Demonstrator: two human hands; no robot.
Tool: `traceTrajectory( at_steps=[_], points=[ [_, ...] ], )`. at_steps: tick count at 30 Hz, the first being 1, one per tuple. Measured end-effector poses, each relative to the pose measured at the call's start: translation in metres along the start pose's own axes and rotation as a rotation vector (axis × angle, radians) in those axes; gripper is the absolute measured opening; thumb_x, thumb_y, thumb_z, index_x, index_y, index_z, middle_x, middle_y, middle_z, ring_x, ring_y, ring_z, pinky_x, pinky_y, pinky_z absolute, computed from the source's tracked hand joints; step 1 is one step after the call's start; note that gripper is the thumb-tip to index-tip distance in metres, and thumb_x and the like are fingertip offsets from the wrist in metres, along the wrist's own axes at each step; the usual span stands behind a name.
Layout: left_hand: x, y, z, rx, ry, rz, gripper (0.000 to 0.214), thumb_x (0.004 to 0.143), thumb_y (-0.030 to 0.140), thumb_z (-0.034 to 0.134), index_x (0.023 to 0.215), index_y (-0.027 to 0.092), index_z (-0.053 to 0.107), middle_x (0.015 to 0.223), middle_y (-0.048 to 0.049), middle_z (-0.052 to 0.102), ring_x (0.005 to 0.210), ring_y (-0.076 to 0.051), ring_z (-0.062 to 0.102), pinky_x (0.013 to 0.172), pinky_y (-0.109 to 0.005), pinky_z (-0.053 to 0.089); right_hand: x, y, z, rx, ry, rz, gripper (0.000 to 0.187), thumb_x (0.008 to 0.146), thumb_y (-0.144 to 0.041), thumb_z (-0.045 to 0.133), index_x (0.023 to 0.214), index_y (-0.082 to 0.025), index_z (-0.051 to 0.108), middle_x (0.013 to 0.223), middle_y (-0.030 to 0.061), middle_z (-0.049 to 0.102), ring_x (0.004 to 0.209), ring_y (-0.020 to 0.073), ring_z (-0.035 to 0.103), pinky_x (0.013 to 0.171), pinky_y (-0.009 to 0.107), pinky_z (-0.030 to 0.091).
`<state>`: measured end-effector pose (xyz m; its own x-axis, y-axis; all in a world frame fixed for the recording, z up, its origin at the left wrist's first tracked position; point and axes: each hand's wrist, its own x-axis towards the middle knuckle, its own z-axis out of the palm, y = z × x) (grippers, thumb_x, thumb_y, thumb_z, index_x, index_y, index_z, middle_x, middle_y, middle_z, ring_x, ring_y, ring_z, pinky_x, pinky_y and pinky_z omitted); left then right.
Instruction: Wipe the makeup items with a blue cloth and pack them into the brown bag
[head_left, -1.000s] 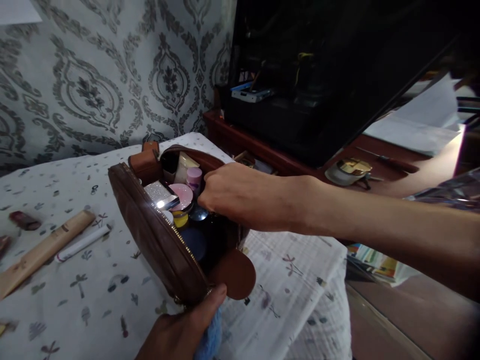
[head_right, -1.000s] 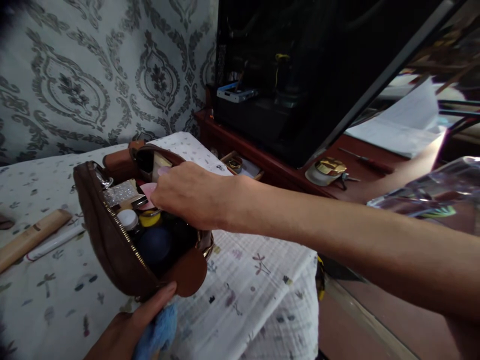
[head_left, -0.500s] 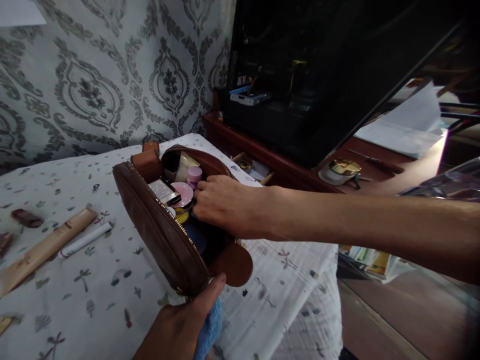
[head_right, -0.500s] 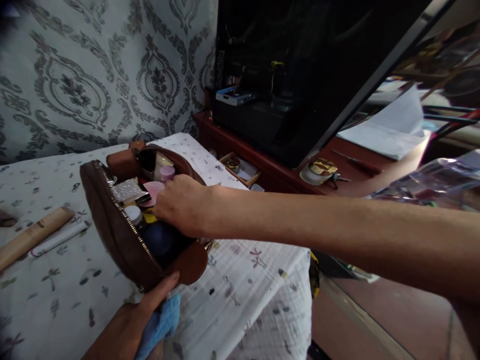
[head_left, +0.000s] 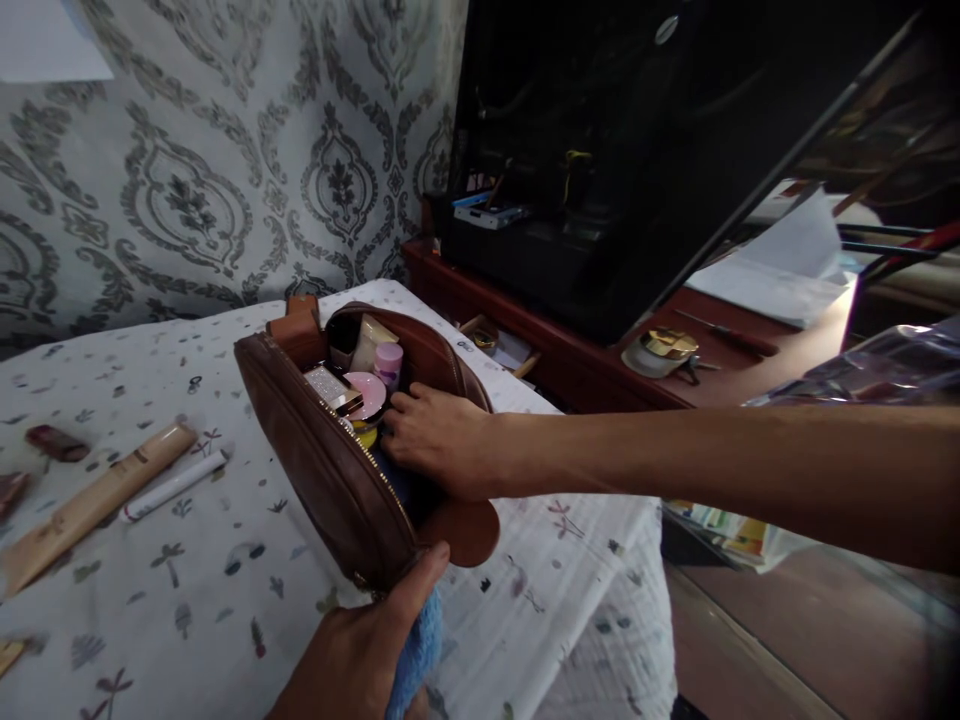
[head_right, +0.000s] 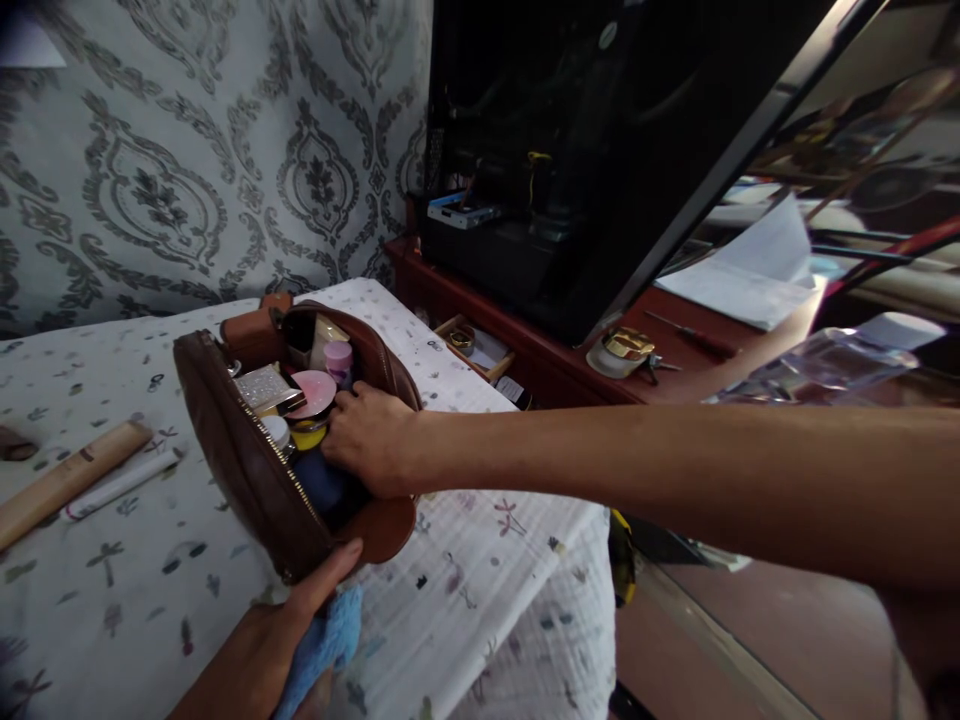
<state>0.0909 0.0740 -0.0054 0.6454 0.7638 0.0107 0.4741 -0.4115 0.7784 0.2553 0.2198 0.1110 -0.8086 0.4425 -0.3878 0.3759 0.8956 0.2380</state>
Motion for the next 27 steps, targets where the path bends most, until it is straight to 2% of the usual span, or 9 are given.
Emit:
traceTrajectory(
  at_steps=[4, 7, 11, 16, 20, 24, 27],
  points=[
    [-0.001, -0.005, 0.004, 0.035, 0.024, 0.015, 0.082, 0.087, 0.01, 0.046, 0.16, 0.031, 0.014, 0.097, -0.0011, 0.072, 0.066, -0.013, 0.065, 0.075, -0.028, 0.06, 0.003, 0.0, 0.003, 0.021, 0.024, -0.004, 0.022, 0.092, -0.014, 0.059, 0.111, -0.011, 0.07, 0.118, 0.0139, 0.069, 0.118, 0.0301, 0.057, 0.095, 0.042, 0.044],
    [-0.001, -0.012, 0.012, 0.055, 0.046, 0.024, 0.084, 0.086, 0.01, 0.047, 0.16, 0.032, 0.013, 0.1, -0.0017, 0.072, 0.066, -0.013, 0.065, 0.074, -0.027, 0.06, 0.001, 0.004, -0.003, 0.057, 0.003, -0.027, 0.021, 0.093, -0.013, 0.058, 0.11, -0.01, 0.07, 0.12, 0.0144, 0.069, 0.117, 0.0288, 0.058, 0.092, 0.04, 0.048],
    [0.0, -0.025, 0.026, 0.072, 0.078, 0.033, 0.092, 0.081, 0.013, 0.051, 0.161, 0.032, 0.009, 0.109, -0.0051, 0.07, 0.068, -0.015, 0.066, 0.071, -0.029, 0.061, -0.009, 0.01, -0.019, 0.181, -0.067, -0.061, 0.034, 0.084, -0.008, 0.069, 0.118, -0.007, 0.067, 0.122, 0.015, 0.068, 0.115, 0.0275, 0.06, 0.091, 0.036, 0.05],
    [0.001, -0.036, 0.037, 0.078, 0.085, 0.045, 0.095, 0.078, 0.014, 0.052, 0.16, 0.03, 0.006, 0.106, -0.0054, 0.072, 0.063, -0.014, 0.065, 0.066, -0.028, 0.061, -0.019, 0.016, -0.032, 0.337, -0.05, 0.003, 0.037, 0.087, -0.005, 0.066, 0.124, -0.005, 0.061, 0.123, 0.0159, 0.067, 0.109, 0.0243, 0.063, 0.09, 0.032, 0.05],
    [0.0, -0.039, 0.037, 0.085, 0.08, 0.054, 0.096, 0.078, 0.016, 0.052, 0.16, 0.029, 0.005, 0.111, -0.0071, 0.072, 0.063, -0.014, 0.064, 0.064, -0.026, 0.06, -0.016, 0.017, -0.029, 0.393, 0.008, 0.082, 0.034, 0.089, -0.007, 0.064, 0.122, -0.003, 0.059, 0.119, 0.0186, 0.067, 0.107, 0.0261, 0.065, 0.088, 0.034, 0.051],
    [0.0, -0.039, 0.037, 0.093, 0.077, 0.049, 0.095, 0.079, 0.016, 0.052, 0.161, 0.03, 0.004, 0.107, -0.0056, 0.074, 0.061, -0.014, 0.063, 0.062, -0.026, 0.059, -0.007, 0.016, -0.02, 0.419, 0.068, 0.166, 0.028, 0.089, -0.005, 0.063, 0.117, -0.004, 0.06, 0.119, 0.0214, 0.067, 0.109, 0.0281, 0.067, 0.087, 0.034, 0.052],
    [0.002, -0.038, 0.037, 0.096, 0.084, 0.052, 0.093, 0.081, 0.018, 0.052, 0.161, 0.031, 0.006, 0.11, -0.0067, 0.074, 0.061, -0.015, 0.064, 0.061, -0.028, 0.059, -0.003, 0.014, -0.013, 0.406, 0.147, 0.208, 0.038, 0.088, -0.004, 0.063, 0.124, -0.003, 0.054, 0.118, 0.0219, 0.068, 0.106, 0.029, 0.069, 0.086, 0.037, 0.054]
  ],
)
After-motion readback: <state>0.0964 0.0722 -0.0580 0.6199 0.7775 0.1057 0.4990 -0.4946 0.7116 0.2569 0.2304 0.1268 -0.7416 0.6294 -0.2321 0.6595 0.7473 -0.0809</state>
